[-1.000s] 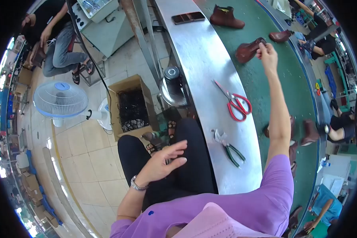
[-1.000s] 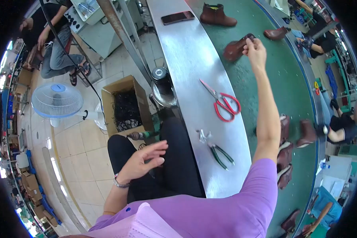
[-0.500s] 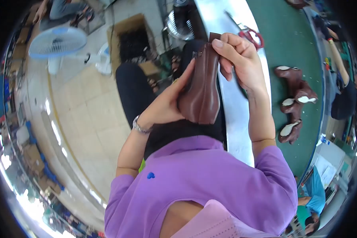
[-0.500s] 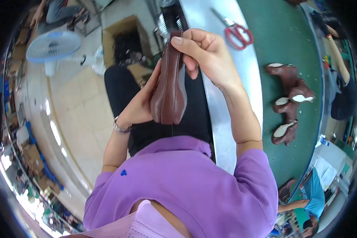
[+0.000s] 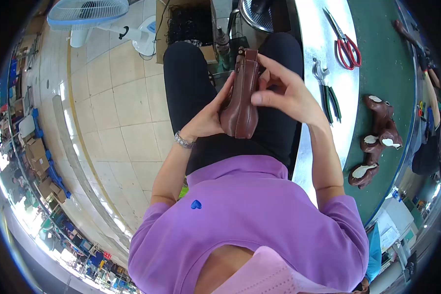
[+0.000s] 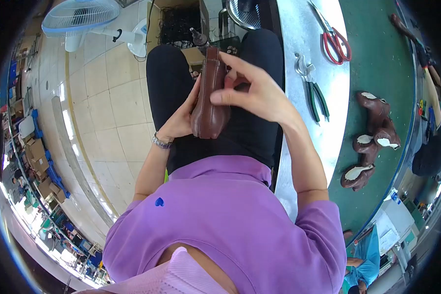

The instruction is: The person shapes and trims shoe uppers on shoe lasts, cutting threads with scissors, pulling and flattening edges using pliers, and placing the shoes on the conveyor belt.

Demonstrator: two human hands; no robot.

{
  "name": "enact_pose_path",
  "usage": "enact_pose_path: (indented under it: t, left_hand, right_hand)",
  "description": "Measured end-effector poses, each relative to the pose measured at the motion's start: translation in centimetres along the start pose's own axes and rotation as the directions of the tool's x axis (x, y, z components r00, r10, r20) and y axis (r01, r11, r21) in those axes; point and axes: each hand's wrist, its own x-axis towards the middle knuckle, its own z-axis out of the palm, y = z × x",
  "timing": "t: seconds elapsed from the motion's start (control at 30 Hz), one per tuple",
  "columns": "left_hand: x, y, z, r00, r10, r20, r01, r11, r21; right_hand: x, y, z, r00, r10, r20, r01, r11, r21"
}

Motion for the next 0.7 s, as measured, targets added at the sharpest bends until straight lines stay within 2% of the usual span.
enact_pose_path:
  t: [0.07,0.1,0.13,0.17,0.3,0.33,0.47,0.53,0.63,0.7]
  left_hand:
    - [-0.2,-0.3,-0.8,0.997,-0.005,0.080,0.012,0.996,-0.085]
    - [0.1,-0.4,-1.0,0.995,0.000,0.104,0.022,0.977,-0.211]
    - [0.7,-0.6,-1.3,0.992,0.009,0.123,0.033,0.941,-0.336]
    - [1.0,-0.6,-1.4,0.990,0.022,0.137,0.043,0.889,-0.455]
    - [2.8,1.2,1.3,0.956,-0.262,-0.134,0.207,0.923,-0.324]
    - [3.3,0.9,2.2,0.940,-0.272,-0.205,0.179,0.907,-0.381]
    - [3.5,-0.4,3.3,0.925,-0.232,-0.300,0.145,0.948,-0.283]
    - [3.7,-1.4,4.1,0.895,-0.184,-0.406,0.087,0.965,-0.246]
    - [3.1,-0.8,3.6,0.882,-0.186,-0.433,0.156,0.982,-0.103]
    - [3.3,-0.5,3.4,0.858,-0.202,-0.472,0.158,0.979,-0.131]
  right_hand:
    - [-0.7,1.8,0.5,0.996,0.079,0.051,-0.078,0.997,-0.021]
    - [-1.0,2.3,0.9,0.992,0.107,0.071,-0.107,0.994,-0.001]
    - [-1.4,2.4,1.1,0.974,0.197,0.107,-0.201,0.979,0.028]
    - [-1.6,2.5,1.2,0.974,0.206,0.100,-0.211,0.976,0.050]
    - [-2.1,2.9,1.5,0.961,0.259,0.094,-0.269,0.956,0.117]
    - [-2.2,3.2,1.3,0.959,0.264,0.106,-0.276,0.952,0.133]
    - [-2.3,3.4,0.9,0.939,0.299,0.170,-0.335,0.906,0.260]
    - [-2.1,3.1,1.0,0.913,0.361,0.190,-0.399,0.888,0.227]
    - [-1.5,1.8,1.4,0.871,0.456,0.185,-0.480,0.869,0.118]
    - [-1.2,1.3,1.8,0.867,0.474,0.152,-0.483,0.875,0.029]
